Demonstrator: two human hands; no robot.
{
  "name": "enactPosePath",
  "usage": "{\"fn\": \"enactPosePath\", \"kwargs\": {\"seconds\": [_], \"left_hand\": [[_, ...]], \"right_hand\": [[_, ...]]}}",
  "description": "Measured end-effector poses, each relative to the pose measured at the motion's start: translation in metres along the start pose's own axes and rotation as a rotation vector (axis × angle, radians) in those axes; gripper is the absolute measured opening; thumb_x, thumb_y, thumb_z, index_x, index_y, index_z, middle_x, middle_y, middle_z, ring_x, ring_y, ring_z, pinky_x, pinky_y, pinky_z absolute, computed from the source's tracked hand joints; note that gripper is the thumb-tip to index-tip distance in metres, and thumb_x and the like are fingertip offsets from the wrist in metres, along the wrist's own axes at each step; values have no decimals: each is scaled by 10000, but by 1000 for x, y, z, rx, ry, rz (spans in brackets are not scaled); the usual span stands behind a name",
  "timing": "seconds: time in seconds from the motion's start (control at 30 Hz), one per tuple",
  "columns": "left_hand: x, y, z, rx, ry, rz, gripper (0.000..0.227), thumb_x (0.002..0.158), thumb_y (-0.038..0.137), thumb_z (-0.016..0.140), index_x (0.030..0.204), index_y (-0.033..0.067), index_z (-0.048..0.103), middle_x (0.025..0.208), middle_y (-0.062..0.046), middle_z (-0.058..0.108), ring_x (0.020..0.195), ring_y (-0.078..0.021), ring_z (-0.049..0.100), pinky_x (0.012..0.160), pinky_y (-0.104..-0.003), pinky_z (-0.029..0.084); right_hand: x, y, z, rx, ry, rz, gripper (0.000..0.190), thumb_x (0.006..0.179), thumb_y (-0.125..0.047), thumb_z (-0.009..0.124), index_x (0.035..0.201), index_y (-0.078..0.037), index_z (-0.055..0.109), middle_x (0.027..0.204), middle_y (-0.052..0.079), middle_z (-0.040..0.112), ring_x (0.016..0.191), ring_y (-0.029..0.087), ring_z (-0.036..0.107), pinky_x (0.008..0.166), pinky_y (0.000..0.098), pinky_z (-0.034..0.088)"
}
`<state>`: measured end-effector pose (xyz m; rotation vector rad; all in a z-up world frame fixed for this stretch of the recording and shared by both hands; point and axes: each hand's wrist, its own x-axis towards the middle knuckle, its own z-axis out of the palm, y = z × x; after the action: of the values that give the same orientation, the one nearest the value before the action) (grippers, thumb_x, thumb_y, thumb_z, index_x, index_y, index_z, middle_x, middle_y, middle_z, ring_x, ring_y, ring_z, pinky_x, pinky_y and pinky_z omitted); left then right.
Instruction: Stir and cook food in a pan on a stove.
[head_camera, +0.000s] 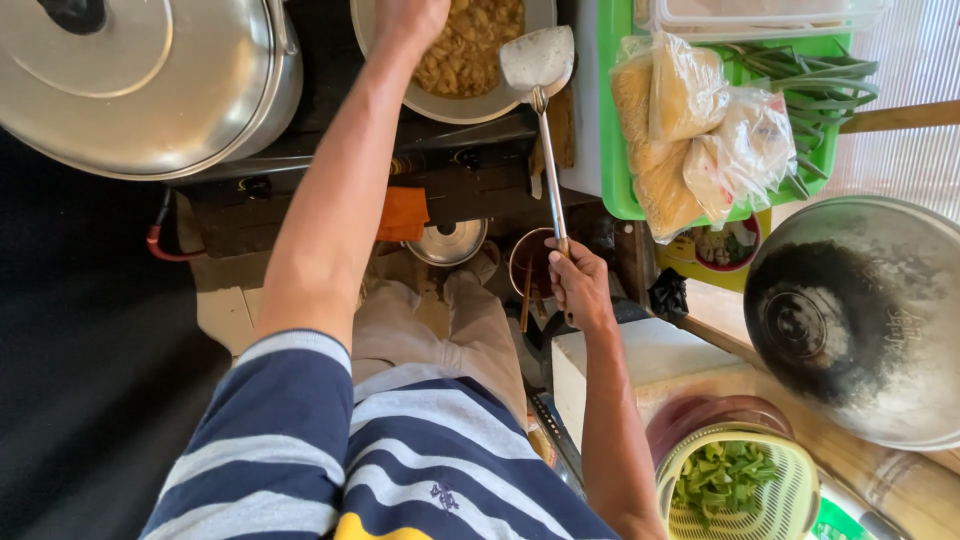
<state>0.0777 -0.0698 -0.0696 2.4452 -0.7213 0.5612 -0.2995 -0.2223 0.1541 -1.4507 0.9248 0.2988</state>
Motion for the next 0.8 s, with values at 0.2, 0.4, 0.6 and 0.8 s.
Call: {"fn": "enactPosePath", "kwargs": {"seconds": [0.2,0.4,0.6,0.8], "left_hand": [[-113,93,-123,-817,-87,-940,320,1018,393,604,936,89,547,704,-49,566,629,-172,557,573,-385,459],[-282,97,-65,-469,-151,-1098,303,1030,359,543,1085,61,552,970,-239,615,924,-429,612,791,-555,448],[-224,27,-34,-289,-253,-1033,238,977,169,649,1106,8,532,1157,-258,561,1046,-475,568,876,-566,456],[-202,-13,-1,-135,-272,-934,331,897,33,682,1180,-6,514,1209,-242,543,1131,-468,550,968,-557,450]], "right_hand": [[11,13,1,-11,9,18,297,996,-159,609,1251,-10,648,697,-22,535,481,51,461,395,215,336],[18,22,7,30,-18,-8,344,993,-159,596,1301,-8,622,723,-8,551,485,57,466,402,221,364],[36,28,24,81,-39,18,388,981,-130,536,1340,0,605,731,20,569,478,84,479,398,245,392],[54,41,35,128,-65,19,397,976,-103,506,1345,16,591,747,43,576,477,96,483,396,255,398]]}}
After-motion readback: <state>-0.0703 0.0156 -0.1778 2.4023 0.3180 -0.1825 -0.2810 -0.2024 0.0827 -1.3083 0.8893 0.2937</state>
